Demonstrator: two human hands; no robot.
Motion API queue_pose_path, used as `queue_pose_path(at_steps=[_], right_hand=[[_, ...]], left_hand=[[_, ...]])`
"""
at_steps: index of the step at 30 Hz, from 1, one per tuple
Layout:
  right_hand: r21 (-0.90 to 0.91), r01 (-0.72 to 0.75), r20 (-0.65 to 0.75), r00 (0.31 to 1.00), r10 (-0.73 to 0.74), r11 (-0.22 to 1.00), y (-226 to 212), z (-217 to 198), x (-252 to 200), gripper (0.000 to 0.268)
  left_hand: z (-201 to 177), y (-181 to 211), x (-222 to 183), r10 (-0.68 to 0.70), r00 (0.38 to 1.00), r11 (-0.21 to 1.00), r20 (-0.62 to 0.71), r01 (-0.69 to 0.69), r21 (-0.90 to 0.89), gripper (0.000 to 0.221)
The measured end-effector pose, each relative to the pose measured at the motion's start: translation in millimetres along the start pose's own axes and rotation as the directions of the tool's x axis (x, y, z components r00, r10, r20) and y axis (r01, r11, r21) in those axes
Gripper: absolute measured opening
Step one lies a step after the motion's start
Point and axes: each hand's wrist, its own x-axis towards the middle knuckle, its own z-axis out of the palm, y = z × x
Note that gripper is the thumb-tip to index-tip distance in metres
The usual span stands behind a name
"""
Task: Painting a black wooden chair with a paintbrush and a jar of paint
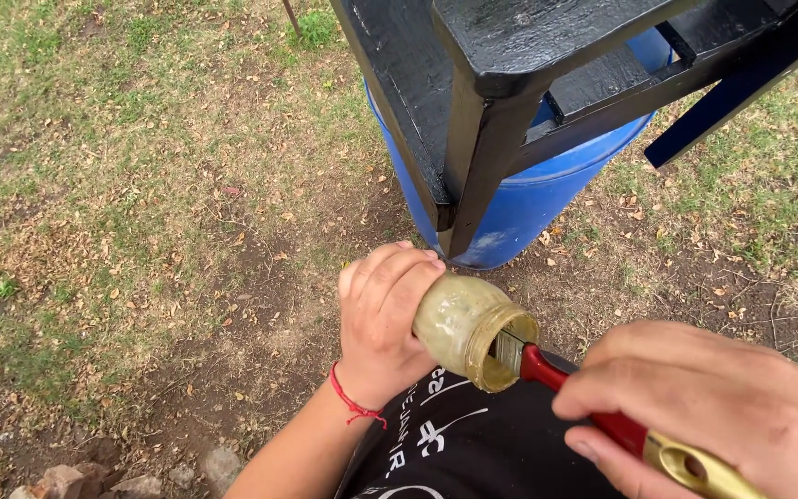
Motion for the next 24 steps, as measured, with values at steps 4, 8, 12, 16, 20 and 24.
queue_pose_path(at_steps=[4, 8, 12, 16, 20, 24], right_hand=[[-0.029, -0.178, -0.098, 0.980, 0.174, 0.984, -3, 3, -5, 0.021], [0.055, -0.202, -0.087, 0.975, 0.206, 0.978, -2, 5, -4, 0.023], [0.132, -0.235, -0.047, 0.969, 0.243, 0.963, 11, 11, -11, 0.024], [0.183, -0.325, -0.077, 0.936, 0.343, 0.928, 12, 10, -13, 0.024], [0.198, -0.252, -0.078, 0.959, 0.272, 0.947, 5, 9, -7, 0.021], [0.142, -0.127, -0.043, 0.990, 0.135, 0.982, 9, 9, -8, 0.021]], left_hand=[[0, -1, -2, -0.005, 1.000, 1.000, 0.016, 0.006, -0.025, 0.021], [1, -2, -3, 0.001, 1.000, 1.000, 0.028, -0.001, -0.017, 0.025], [2, -2, -3, 0.001, 1.000, 1.000, 0.029, 0.000, -0.016, 0.023], [5, -4, -4, 0.012, 0.999, 0.999, 0.032, -0.010, -0.039, 0.023], [8, -3, -5, 0.018, 0.999, 0.999, 0.044, -0.016, -0.032, 0.026], [10, -2, -3, 0.022, 0.999, 0.999, 0.046, -0.021, -0.032, 0.027]])
